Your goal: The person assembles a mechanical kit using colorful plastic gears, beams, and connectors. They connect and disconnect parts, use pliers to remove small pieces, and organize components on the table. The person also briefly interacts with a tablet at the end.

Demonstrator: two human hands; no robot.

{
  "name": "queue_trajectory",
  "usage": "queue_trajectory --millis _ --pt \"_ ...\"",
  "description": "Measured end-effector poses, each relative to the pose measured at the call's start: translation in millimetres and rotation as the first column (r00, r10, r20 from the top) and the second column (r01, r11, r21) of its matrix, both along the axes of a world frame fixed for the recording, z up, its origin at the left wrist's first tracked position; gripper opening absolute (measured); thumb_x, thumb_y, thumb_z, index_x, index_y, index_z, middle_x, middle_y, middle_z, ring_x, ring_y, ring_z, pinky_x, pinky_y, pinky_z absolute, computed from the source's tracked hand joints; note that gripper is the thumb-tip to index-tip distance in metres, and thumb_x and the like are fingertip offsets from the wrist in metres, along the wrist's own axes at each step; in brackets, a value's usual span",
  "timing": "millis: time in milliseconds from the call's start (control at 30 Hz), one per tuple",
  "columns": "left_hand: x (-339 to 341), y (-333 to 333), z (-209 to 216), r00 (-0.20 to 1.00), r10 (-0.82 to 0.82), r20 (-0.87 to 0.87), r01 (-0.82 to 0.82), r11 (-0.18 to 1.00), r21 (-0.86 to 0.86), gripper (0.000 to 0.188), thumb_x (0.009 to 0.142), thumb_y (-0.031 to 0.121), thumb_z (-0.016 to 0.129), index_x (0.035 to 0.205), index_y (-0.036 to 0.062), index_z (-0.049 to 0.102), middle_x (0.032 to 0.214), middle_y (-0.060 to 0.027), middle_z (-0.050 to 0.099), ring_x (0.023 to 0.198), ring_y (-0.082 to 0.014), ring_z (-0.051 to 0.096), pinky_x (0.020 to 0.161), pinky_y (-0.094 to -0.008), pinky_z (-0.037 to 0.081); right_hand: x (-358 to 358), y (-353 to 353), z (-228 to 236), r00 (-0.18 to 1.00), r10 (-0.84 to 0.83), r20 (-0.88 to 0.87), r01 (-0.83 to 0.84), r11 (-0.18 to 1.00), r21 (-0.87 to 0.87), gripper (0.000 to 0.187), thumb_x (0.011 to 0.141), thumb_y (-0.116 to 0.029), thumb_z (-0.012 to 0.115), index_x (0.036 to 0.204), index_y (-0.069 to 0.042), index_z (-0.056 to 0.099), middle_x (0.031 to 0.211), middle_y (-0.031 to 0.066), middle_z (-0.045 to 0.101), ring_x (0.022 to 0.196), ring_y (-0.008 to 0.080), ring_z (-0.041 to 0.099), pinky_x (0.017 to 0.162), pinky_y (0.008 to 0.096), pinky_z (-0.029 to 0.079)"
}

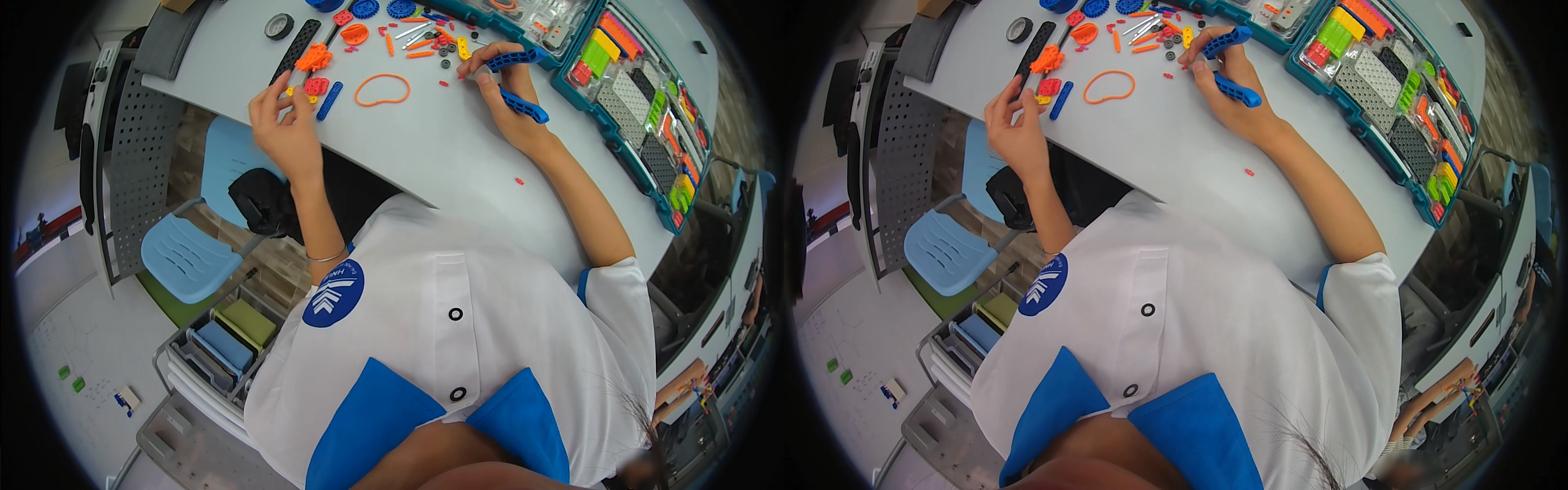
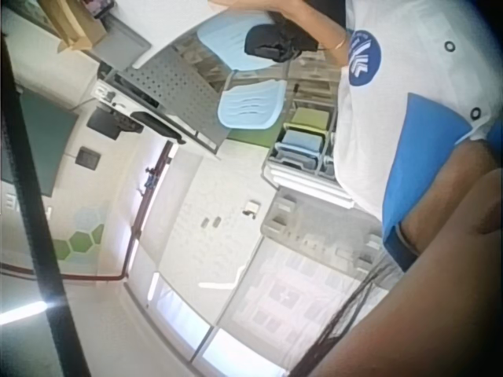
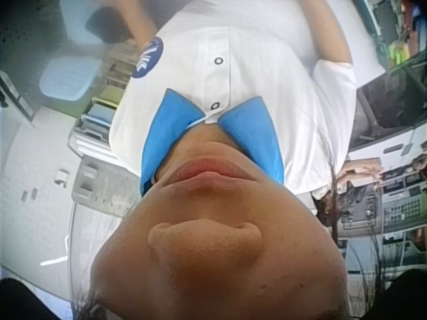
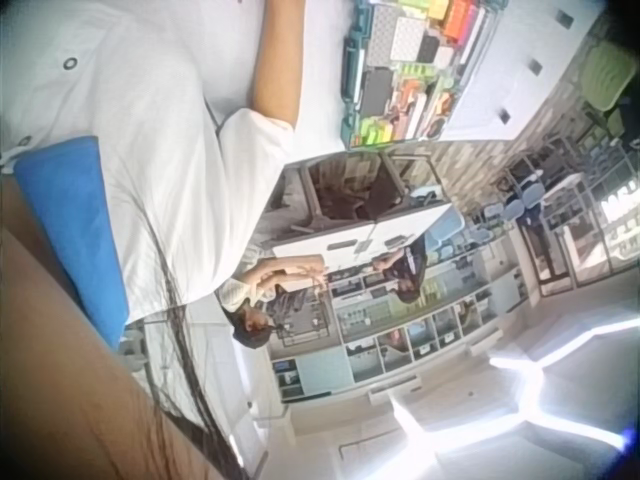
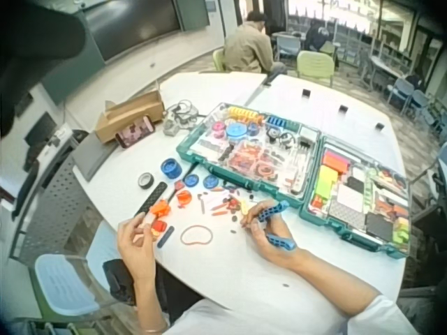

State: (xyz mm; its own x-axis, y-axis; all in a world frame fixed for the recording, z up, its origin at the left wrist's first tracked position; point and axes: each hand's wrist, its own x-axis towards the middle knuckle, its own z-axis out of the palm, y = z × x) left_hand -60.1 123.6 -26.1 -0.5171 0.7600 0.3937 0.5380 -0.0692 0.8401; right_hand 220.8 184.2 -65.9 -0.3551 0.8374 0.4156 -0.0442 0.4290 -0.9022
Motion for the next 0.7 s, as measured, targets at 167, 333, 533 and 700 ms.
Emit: queue_trajectory --millis 167,333,533,700 --pt "51 12 0 0.947 -0.320 -0.005 0.319 0.947 -0.033 0.030 0.086 0.003 0.071 0.116 0.0068 0.070 0.114 -0.0081 0.056 0.091 -0.0141 0.064 0.070 -0.0252 0.058 -1 -1 3 0.997 -0.039 0.065 0.038 0.999 0.016 0.023 0.097 -0.009 0.053 0.117 -0.004 0.043 0.104 0.0101 0.060 0.104 0.0195 0.061 0.092 0.0331 0.047" --pt "85 19 -16 0.829 -0.405 -0.387 0.389 0.913 -0.122 0.040 0.078 0.014 0.080 0.116 0.0110 0.071 0.120 -0.0048 0.057 0.104 -0.0187 0.053 0.073 -0.0285 0.052 -1 -1 5 0.989 -0.120 0.085 0.112 0.989 0.094 0.020 0.096 -0.011 0.056 0.113 -0.004 0.049 0.098 0.0096 0.062 0.097 0.0197 0.061 0.089 0.0310 0.047" --pt "88 23 -34 0.825 -0.455 -0.335 0.422 0.890 -0.171 0.033 0.077 0.017 0.080 0.108 0.0115 0.073 0.120 -0.0032 0.058 0.106 -0.0203 0.051 0.076 -0.0307 0.050 5 0 11 0.938 -0.321 0.132 0.285 0.929 0.236 0.019 0.089 -0.006 0.063 0.106 -0.002 0.056 0.093 0.0101 0.059 0.086 0.0235 0.058 0.081 0.0321 0.046" --pt "84 25 -38 0.848 -0.449 -0.280 0.421 0.893 -0.158 0.031 0.077 0.016 0.079 0.107 0.0110 0.073 0.120 -0.0051 0.057 0.110 -0.0217 0.050 0.081 -0.0328 0.050 7 10 9 0.812 -0.479 0.334 0.344 0.854 0.391 0.024 0.081 -0.002 0.068 0.104 -0.001 0.060 0.098 0.0119 0.055 0.092 0.0301 0.054 0.081 0.0380 0.045"
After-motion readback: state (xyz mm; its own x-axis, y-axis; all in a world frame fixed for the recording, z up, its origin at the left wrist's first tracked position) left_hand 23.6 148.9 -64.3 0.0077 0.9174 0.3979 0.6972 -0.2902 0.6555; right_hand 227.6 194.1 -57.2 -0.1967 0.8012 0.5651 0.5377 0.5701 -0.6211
